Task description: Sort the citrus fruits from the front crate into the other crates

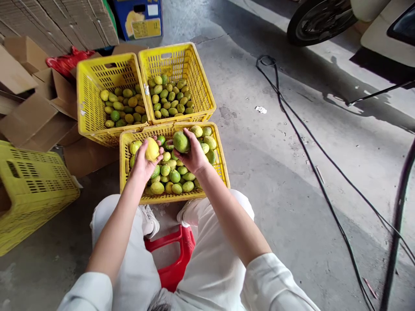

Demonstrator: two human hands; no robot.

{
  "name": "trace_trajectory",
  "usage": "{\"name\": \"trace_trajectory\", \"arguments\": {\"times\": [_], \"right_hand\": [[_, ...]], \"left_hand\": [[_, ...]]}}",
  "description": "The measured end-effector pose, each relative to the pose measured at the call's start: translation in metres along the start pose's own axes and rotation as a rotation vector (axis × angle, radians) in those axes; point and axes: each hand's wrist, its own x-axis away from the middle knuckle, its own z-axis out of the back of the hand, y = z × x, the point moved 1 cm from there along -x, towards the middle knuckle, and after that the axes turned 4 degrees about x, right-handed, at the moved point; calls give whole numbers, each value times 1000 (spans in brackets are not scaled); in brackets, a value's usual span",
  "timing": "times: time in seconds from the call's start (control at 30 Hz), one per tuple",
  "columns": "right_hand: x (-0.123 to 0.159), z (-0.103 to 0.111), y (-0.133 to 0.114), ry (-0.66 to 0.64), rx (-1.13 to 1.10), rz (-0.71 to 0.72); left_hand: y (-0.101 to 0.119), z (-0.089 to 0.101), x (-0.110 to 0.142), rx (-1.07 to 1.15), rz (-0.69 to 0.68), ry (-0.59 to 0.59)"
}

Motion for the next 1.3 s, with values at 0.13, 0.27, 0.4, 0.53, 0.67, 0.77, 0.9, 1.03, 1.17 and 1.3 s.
{"name": "trace_trajectory", "arguments": {"times": [0.13,0.27,0.4,0.53,0.67,0.77,0.9,1.03,1.17,1.3], "right_hand": [[1,-2,-1,13,-32,-59],[4,-3,-2,-10,-32,-58],[6,-3,-1,38,26,21],[6,-3,0,32,38,-12],[6,-5,-3,24,-15,-104],[6,-6,-4,52,-83,-153],[4,-6,-5,68,-144,-196],[-2,-1,0,195,-220,-251],[-10,3,11,399,-230,-300],[-14,-5,25,453,-215,-343]], "left_hand": [[4,-9,5,120,6,66],[1,-11,5,87,6,69],[-3,-2,1,4,-43,26],[-3,3,0,-1,-43,-20],[-3,2,-1,-50,-14,-7],[-3,1,-3,-86,12,-7],[0,2,-6,-81,101,76],[5,9,-8,22,124,219],[13,16,-4,125,108,369],[22,15,4,181,101,406]]}}
